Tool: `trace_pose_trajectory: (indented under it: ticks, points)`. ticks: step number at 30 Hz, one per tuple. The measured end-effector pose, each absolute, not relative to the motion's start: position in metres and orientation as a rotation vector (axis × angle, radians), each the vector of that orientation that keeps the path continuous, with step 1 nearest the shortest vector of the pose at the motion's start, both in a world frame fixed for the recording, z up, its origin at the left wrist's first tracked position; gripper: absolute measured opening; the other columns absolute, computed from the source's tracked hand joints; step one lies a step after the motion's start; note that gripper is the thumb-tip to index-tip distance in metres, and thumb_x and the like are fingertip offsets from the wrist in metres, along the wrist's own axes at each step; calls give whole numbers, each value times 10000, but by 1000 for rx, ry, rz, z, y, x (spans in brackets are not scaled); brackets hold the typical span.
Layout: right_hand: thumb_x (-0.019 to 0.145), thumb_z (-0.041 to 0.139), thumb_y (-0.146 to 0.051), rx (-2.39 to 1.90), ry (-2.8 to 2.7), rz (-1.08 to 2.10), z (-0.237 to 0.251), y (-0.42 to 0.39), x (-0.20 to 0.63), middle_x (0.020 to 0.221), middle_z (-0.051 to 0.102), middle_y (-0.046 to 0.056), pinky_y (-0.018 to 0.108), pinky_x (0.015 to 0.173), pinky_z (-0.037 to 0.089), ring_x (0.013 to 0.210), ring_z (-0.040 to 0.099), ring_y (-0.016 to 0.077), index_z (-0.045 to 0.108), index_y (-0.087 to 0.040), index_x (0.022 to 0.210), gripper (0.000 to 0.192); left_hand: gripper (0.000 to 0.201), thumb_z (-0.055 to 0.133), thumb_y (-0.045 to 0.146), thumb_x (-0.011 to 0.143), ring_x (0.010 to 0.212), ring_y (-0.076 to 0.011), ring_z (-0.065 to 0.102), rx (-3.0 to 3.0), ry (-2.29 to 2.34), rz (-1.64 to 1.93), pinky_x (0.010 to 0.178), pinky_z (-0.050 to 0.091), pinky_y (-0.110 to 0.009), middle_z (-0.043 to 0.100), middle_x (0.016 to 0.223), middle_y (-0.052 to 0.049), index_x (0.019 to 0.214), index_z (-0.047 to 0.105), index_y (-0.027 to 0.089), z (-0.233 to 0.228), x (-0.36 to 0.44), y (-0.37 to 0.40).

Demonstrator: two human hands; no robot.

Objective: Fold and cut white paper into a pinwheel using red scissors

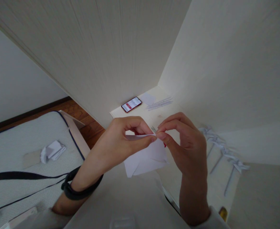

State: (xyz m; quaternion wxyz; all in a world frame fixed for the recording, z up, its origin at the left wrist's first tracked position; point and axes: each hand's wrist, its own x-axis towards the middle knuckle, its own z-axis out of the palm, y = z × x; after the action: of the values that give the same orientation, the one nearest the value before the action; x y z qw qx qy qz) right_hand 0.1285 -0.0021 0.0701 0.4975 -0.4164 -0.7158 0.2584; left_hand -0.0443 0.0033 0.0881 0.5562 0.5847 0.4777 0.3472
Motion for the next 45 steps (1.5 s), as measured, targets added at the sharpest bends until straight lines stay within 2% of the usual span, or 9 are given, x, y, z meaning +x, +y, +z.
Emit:
trace_pose_trajectory:
  ticks: [5, 10, 16, 20, 22, 34, 45]
  points:
    - [844, 699, -119, -887, -1764, 747, 69, 3, 139, 876, 612, -25, 237, 777, 465, 851, 583, 94, 690, -200, 820, 86, 143, 701, 206, 768, 528, -55, 517, 1321, 1023, 787, 481, 408, -133, 579, 556, 52, 646, 652, 149, 86, -48, 6]
    - [813, 730, -96, -797, -1861, 675, 69, 6, 142, 929, 608, -2, 249, 804, 479, 887, 585, 109, 699, -193, 882, 123, 131, 701, 169, 770, 529, -49, 512, 1292, 961, 764, 489, 395, -136, 581, 569, 55, 649, 658, 147, 88, -49, 7]
    - [801, 756, -111, -599, -1906, 613, 66, 13, 145, 977, 608, 17, 256, 805, 496, 899, 577, 120, 707, -186, 878, 118, 112, 713, 123, 743, 574, -45, 508, 1164, 798, 644, 548, 396, -138, 588, 592, 63, 654, 646, 141, 86, -52, 13]
    - [851, 718, -173, -447, -1957, 675, 64, 17, 150, 1008, 608, 24, 263, 815, 507, 922, 582, 126, 707, -188, 863, 22, 92, 715, 108, 744, 642, -52, 536, 1115, 652, 545, 638, 427, -152, 616, 652, 54, 673, 665, 138, 82, -55, 15]
    - [883, 684, -210, -409, -1968, 672, 64, 17, 151, 1006, 616, 27, 269, 811, 517, 923, 589, 129, 706, -194, 848, 44, 80, 719, 119, 747, 662, -60, 550, 1117, 627, 528, 663, 438, -166, 632, 682, 47, 685, 675, 141, 81, -54, 14]
    - [894, 656, -190, -379, -1942, 612, 60, 15, 150, 999, 637, 35, 287, 752, 555, 879, 625, 140, 716, -221, 854, 78, 60, 706, 186, 783, 703, -104, 549, 1208, 623, 502, 682, 455, -229, 627, 747, 11, 736, 677, 162, 79, -54, 14]
    - [892, 646, -153, -513, -2072, 440, 61, 13, 156, 977, 661, 39, 278, 744, 524, 867, 618, 146, 682, -211, 886, 68, 55, 719, 132, 721, 627, -79, 543, 1047, 674, 513, 631, 447, -198, 612, 667, 32, 720, 665, 140, 74, -46, 18]
